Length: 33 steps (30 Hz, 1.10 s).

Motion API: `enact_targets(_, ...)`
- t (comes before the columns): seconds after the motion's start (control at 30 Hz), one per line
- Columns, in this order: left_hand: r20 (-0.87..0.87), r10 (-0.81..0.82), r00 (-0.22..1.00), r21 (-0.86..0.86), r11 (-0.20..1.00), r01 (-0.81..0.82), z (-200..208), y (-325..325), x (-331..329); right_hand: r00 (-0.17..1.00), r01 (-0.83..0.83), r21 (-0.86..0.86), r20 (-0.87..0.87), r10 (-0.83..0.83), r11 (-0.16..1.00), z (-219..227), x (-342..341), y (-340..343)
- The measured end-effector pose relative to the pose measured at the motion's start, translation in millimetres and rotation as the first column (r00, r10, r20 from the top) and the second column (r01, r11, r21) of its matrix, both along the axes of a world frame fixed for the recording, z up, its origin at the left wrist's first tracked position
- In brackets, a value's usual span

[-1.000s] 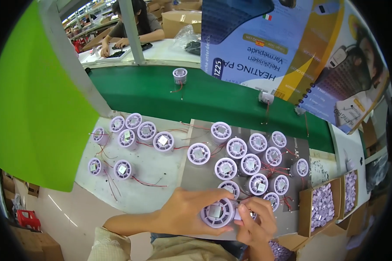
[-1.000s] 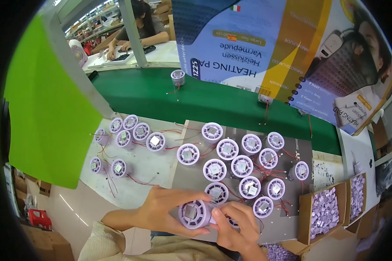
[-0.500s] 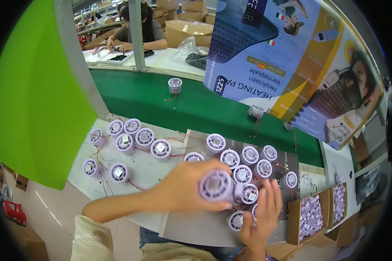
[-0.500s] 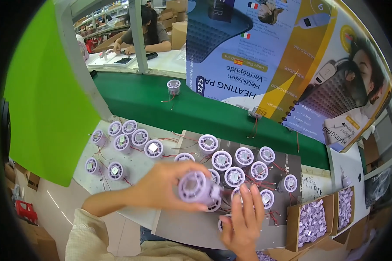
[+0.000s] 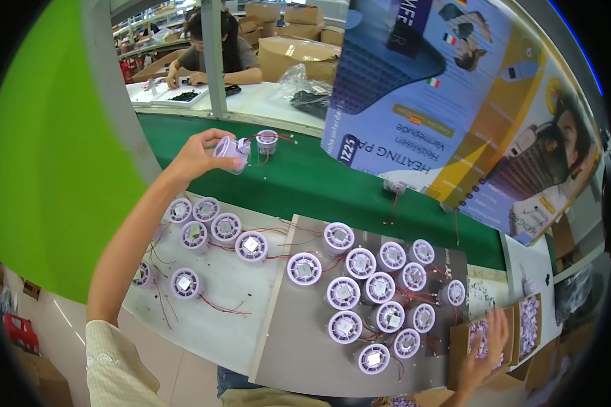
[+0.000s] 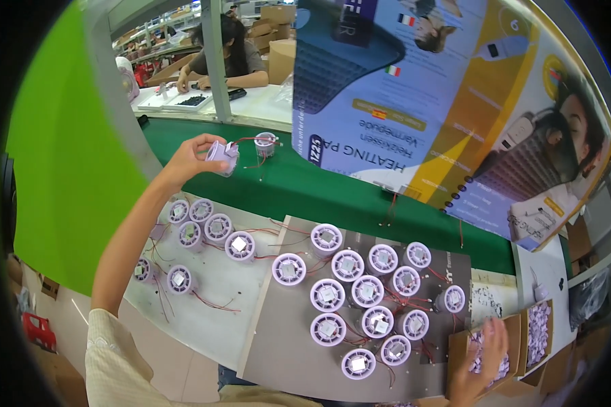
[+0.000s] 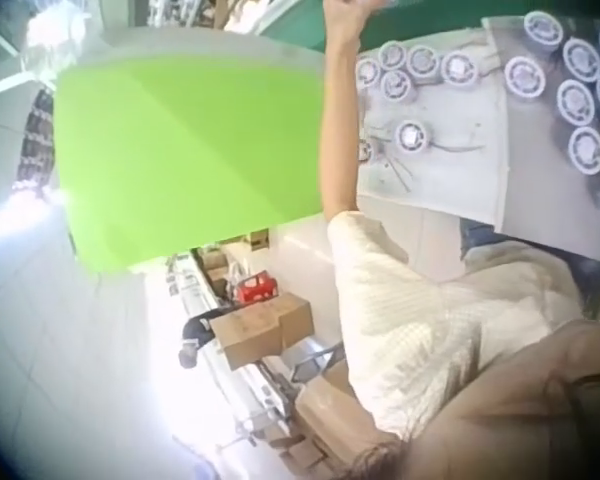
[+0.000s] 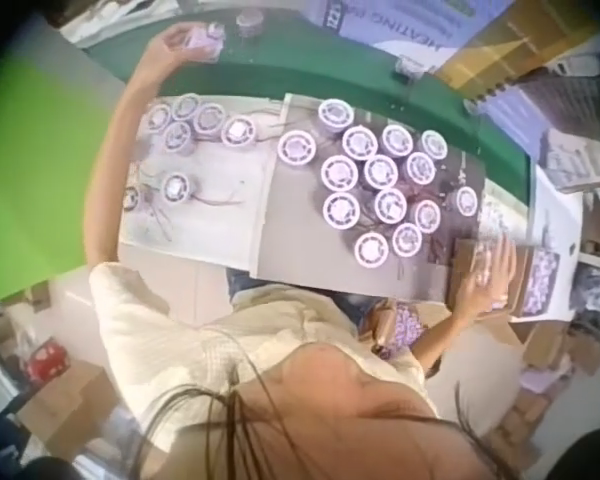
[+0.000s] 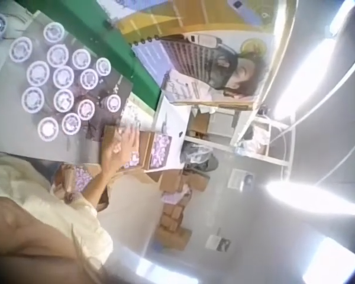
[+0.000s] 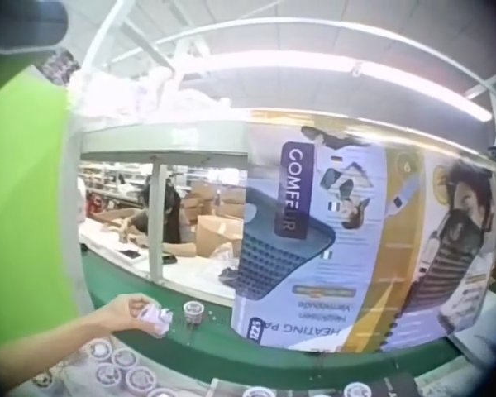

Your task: The person assembles small electronic components into plastic housings by hand, taking components from cardboard boxes and inserting them into the housings.

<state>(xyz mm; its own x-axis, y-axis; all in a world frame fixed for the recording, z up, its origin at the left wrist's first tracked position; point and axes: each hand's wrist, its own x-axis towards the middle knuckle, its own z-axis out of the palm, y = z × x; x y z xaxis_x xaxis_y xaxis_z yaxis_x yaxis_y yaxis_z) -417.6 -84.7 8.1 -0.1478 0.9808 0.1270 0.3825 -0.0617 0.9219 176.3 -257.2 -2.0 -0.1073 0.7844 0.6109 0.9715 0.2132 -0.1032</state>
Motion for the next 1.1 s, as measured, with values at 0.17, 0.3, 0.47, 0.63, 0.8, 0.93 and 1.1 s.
enact_targets(0.17, -0.089, 0.081, 0.993, -0.013, 0.997, -0.082, -31, 24, -56, 0.945, 0.328, -0.034, 0.013, -0.327, 0.944, -32, 160, -5)
enact_targets(0.3, -0.190, 0.070, 0.979, -0.089, 0.992, -0.088, -51, 46, -81, 0.890, 0.287, -0.276, -0.277, -0.362, 0.917, -75, 280, -17)
enact_targets(0.47, -0.437, 0.105, 0.893, -0.181, 0.963, -0.201, -63, 61, -108, 0.921, 0.288, -0.316, -0.168, -0.352, 0.904, -54, 266, -10)
enact_targets(0.63, -0.679, 0.124, 0.724, -0.174, 0.930, -0.323, -83, 86, -123, 0.838, 0.397, -0.286, -0.274, -0.471, 0.872, -56, 316, 5)
enact_targets(0.8, -0.814, 0.002, 0.581, -0.256, 0.897, -0.361, -88, 100, -130, 0.911, 0.388, -0.183, -0.073, -0.406, 0.903, -53, 281, 7)
enact_targets(0.93, -0.956, 0.021, 0.291, 0.008, 0.999, -0.046, -76, 128, -84, 0.889, 0.422, -0.095, -0.155, -0.432, 0.902, -59, 257, -16)
enact_targets(1.1, -0.997, 0.071, -0.003, 0.068, 0.965, 0.254, -85, 155, -93, 0.905, 0.426, 0.078, -0.050, -0.423, 0.901, -24, 144, 5)
